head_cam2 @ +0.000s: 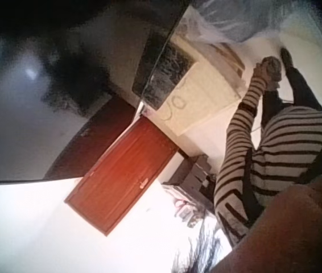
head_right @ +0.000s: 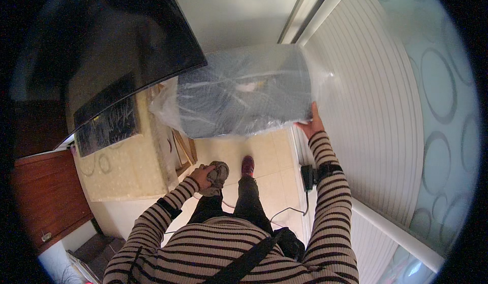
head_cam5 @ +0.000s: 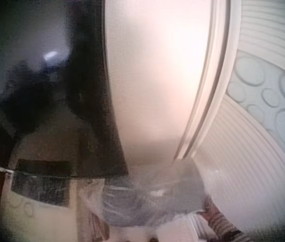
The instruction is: The person wipes the floor and baseboards with a cloth, then moves to wipe a wooden door and a glass sliding door. The person uses a grey cloth to clean various surfaces in the room.
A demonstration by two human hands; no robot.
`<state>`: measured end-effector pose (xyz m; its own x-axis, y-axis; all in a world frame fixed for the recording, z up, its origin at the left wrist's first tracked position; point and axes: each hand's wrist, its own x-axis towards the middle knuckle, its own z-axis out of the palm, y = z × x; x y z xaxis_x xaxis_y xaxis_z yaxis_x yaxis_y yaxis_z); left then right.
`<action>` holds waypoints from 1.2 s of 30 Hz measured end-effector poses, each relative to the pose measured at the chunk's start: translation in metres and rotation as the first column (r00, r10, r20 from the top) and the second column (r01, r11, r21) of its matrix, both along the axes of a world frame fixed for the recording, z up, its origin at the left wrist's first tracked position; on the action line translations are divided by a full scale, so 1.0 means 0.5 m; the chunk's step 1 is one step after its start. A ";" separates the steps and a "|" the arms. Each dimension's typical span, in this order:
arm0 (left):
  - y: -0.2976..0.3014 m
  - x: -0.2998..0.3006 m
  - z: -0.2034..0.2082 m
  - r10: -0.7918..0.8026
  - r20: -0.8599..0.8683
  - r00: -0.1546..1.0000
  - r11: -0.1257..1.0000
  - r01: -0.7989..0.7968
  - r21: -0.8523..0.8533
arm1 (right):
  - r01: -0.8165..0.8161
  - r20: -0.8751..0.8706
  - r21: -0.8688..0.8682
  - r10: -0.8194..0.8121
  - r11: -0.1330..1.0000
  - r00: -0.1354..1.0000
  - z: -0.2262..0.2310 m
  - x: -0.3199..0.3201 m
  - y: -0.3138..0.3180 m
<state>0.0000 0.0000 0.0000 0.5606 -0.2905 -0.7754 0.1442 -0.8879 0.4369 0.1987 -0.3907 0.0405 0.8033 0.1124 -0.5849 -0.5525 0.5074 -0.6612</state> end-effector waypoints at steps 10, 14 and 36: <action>-0.023 0.007 0.006 0.145 0.090 0.985 0.986 -0.137 -0.092 | 0.019 -0.072 -0.333 -0.045 0.943 0.996 -0.001 0.149 -0.039; -0.043 0.075 0.017 0.186 0.150 0.971 0.979 -0.170 -0.113 | -0.020 -0.023 -0.355 0.012 0.935 1.000 -0.006 0.149 -0.050; 0.019 0.130 0.007 0.418 0.234 0.878 0.909 -0.401 -0.116 | 0.077 0.001 -0.299 -0.080 0.951 0.997 0.043 0.084 0.038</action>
